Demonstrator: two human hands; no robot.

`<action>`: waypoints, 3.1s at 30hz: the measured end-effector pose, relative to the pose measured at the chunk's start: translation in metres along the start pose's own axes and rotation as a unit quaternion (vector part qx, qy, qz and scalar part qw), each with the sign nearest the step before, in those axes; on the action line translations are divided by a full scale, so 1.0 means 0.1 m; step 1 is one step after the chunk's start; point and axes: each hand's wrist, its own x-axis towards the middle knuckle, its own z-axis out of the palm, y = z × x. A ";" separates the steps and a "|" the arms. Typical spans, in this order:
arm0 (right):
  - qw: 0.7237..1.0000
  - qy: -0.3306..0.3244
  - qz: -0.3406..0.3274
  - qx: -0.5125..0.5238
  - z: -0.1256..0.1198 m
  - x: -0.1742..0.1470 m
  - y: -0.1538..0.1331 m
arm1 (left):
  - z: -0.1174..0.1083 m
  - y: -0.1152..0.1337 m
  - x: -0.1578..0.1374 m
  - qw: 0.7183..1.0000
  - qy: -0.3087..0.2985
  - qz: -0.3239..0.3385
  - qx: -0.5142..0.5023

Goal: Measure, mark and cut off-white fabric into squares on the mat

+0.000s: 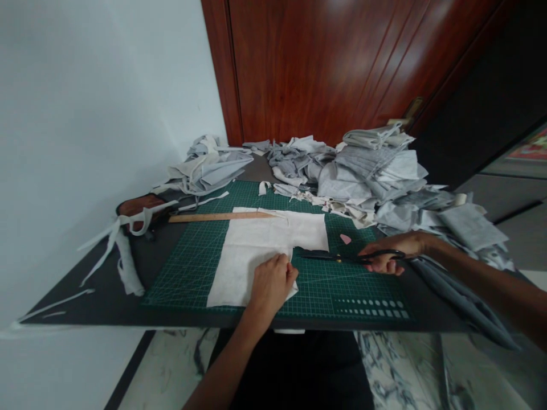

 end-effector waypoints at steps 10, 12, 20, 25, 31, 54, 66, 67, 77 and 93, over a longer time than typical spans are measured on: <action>0.999 -0.017 -0.027 0.009 -0.05 0.20 -0.14 | -0.03 0.03 -0.05 0.999 -0.012 0.029 0.008; 0.999 -0.033 -0.030 0.001 -0.09 0.28 -0.18 | -0.02 0.06 -0.07 1.000 -0.002 0.022 0.013; 0.997 -0.047 -0.063 -0.019 -0.21 0.60 -0.27 | 0.04 0.07 -0.13 0.999 0.032 0.015 0.003; 0.997 -0.045 -0.058 -0.018 -0.20 0.62 -0.29 | 0.05 0.07 -0.13 0.999 0.036 0.016 -0.003; 0.997 -0.020 -0.056 -0.043 -0.23 0.61 -0.30 | 0.06 0.07 -0.13 0.999 0.037 0.021 -0.015; 0.992 0.018 -0.080 -0.096 -0.15 0.59 -0.34 | 0.07 0.07 -0.15 0.999 0.042 0.018 -0.012; 0.989 0.047 -0.087 -0.107 -0.12 0.61 -0.32 | 0.11 0.05 -0.14 0.998 0.060 0.027 -0.012; 0.989 0.046 -0.086 -0.107 -0.12 0.61 -0.33 | 0.11 0.05 -0.14 0.998 0.060 0.027 -0.011; 0.989 0.030 -0.090 -0.117 -0.22 0.58 -0.28 | 0.06 0.07 -0.15 0.999 0.033 0.018 -0.005; 0.987 0.047 -0.084 -0.131 -0.25 0.59 -0.26 | 0.08 0.07 -0.14 0.999 0.040 0.019 -0.010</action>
